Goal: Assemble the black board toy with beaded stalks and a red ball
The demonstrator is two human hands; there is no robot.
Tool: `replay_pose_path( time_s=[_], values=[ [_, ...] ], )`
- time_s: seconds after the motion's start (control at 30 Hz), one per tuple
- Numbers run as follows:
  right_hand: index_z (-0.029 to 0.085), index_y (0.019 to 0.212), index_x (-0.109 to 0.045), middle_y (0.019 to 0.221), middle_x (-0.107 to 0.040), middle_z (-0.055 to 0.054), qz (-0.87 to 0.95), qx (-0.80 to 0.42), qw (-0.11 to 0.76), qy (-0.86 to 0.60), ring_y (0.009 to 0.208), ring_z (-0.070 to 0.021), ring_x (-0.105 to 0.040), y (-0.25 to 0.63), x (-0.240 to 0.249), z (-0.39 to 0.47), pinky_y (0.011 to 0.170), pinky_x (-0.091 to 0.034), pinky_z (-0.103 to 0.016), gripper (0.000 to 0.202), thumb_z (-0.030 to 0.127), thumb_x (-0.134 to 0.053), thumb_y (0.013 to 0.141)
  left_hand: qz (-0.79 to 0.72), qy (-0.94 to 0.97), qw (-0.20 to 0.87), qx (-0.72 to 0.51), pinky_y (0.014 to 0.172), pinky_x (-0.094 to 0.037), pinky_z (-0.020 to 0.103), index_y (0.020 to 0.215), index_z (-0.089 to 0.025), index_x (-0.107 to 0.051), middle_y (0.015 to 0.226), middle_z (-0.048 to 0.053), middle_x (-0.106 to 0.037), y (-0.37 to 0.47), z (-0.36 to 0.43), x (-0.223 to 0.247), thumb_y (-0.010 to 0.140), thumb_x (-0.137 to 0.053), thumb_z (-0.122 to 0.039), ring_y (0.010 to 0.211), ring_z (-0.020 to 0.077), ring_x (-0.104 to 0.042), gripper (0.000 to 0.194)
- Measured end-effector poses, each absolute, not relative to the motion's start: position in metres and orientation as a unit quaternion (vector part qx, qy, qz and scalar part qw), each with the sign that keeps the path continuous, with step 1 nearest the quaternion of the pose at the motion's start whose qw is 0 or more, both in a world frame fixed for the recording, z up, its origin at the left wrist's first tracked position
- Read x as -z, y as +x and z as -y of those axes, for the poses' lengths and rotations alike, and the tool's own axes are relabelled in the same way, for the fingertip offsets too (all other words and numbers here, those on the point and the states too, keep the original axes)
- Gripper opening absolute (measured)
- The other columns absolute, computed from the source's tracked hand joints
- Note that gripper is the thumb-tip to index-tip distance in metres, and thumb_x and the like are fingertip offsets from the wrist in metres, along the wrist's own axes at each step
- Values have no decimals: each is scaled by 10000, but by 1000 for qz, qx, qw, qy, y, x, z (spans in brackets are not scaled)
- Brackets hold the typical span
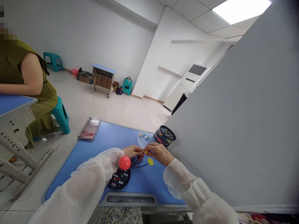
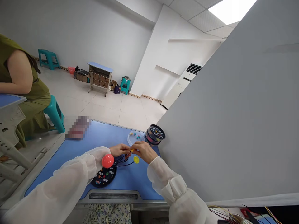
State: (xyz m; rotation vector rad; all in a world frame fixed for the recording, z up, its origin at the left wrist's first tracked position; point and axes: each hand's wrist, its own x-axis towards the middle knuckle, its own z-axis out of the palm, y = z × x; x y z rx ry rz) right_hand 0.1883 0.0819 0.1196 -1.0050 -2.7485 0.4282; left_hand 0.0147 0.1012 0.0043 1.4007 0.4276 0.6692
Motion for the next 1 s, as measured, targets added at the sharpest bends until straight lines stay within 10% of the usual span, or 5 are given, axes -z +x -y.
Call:
replay_pose_path(
  time_s=[0.43,0.67,1.0],
  values=[
    [212,870,-729,759,-715,-55,925,-161,82,-335,670,-165,-662,184,-115,-92,656,-484,-260,198,362,-603,838,-194,612,703,-307,662,-470,266,721,-122,-632,657,9,-623,17,-105,4,744,-645,-539,593,109,-579,418],
    [277,1264,-549,1002,-710,-20,884,-84,120,-443,774,-142,-665,212,-137,-113,768,-483,-255,464,188,-594,811,-202,637,689,-280,760,-483,296,924,-126,-694,817,64,-708,12,-106,-4,783,-612,-514,714,144,-641,421],
    [243,1048,-652,1078,-675,-49,817,32,7,-576,963,-185,-639,180,-82,-161,812,-487,-291,209,170,-529,896,-336,649,598,-329,867,-477,348,1058,-156,-661,976,74,-708,-23,-90,-33,777,-627,-361,862,184,-647,350]
  ],
)
